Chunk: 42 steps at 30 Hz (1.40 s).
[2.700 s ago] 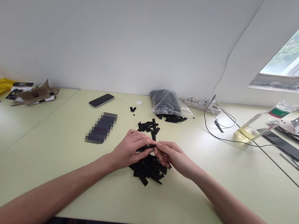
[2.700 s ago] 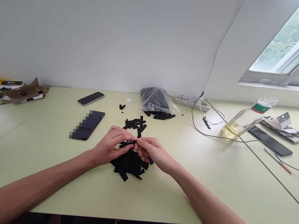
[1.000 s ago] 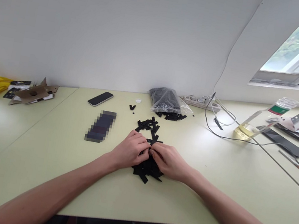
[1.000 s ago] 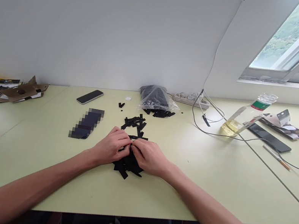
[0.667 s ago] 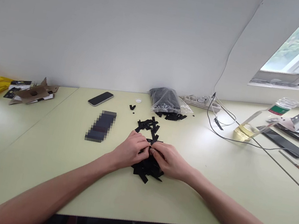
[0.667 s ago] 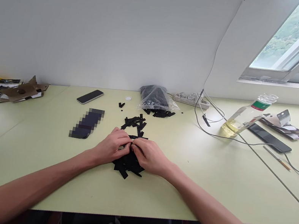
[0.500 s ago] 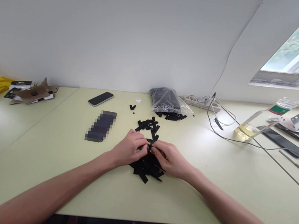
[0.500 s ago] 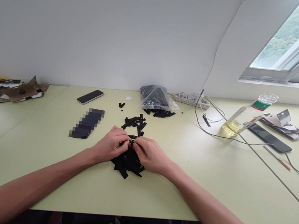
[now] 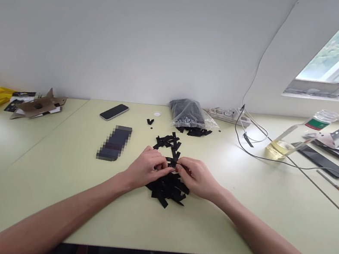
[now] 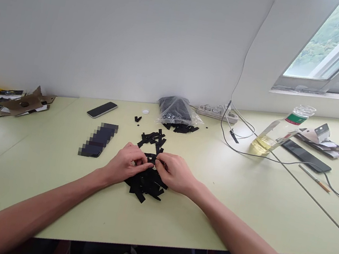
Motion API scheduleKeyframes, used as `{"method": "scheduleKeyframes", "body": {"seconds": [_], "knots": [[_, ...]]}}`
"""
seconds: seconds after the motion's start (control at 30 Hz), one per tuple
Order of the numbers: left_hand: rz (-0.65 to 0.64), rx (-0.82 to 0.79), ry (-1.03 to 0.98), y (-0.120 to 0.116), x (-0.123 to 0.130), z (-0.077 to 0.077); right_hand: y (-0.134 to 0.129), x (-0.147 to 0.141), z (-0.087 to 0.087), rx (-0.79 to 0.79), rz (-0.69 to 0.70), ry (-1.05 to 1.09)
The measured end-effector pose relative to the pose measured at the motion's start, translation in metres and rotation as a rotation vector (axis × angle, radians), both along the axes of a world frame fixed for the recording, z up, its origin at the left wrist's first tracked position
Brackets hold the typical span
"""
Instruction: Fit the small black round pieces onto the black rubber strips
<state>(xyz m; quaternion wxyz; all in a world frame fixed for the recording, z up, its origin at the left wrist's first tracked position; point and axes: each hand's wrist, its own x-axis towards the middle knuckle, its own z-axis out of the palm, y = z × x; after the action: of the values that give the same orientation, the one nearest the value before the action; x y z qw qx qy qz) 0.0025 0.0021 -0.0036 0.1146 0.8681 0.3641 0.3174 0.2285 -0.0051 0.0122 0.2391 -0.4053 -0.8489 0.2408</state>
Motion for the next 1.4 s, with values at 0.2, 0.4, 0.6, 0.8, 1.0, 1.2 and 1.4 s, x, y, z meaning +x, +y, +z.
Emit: {"method": "scheduleKeyframes", "body": {"seconds": [0.2,0.4,0.6,0.8,1.0,1.2,1.4], "knots": [[-0.014,-0.008,0.027,-0.003,0.001,0.004,-0.003,-0.001,0.001,0.004,0.088,0.007],[0.007,0.010,0.061,-0.001,0.002,-0.003,-0.003,-0.004,-0.002,-0.005,0.060,-0.054],[0.119,0.001,0.033,0.005,0.000,-0.002,-0.005,-0.004,0.003,0.001,0.042,-0.050],[0.323,-0.040,0.041,0.023,-0.013,-0.014,-0.004,-0.003,0.006,0.004,0.002,-0.080],[0.336,-0.080,0.036,0.032,-0.021,-0.019,-0.005,-0.004,0.007,0.011,0.002,-0.125],[0.329,-0.194,-0.117,0.033,-0.022,-0.014,-0.005,-0.004,0.006,0.021,-0.004,-0.148],[0.315,-0.294,-0.454,0.029,-0.017,-0.001,-0.004,-0.003,0.007,0.027,-0.037,-0.141]]}}
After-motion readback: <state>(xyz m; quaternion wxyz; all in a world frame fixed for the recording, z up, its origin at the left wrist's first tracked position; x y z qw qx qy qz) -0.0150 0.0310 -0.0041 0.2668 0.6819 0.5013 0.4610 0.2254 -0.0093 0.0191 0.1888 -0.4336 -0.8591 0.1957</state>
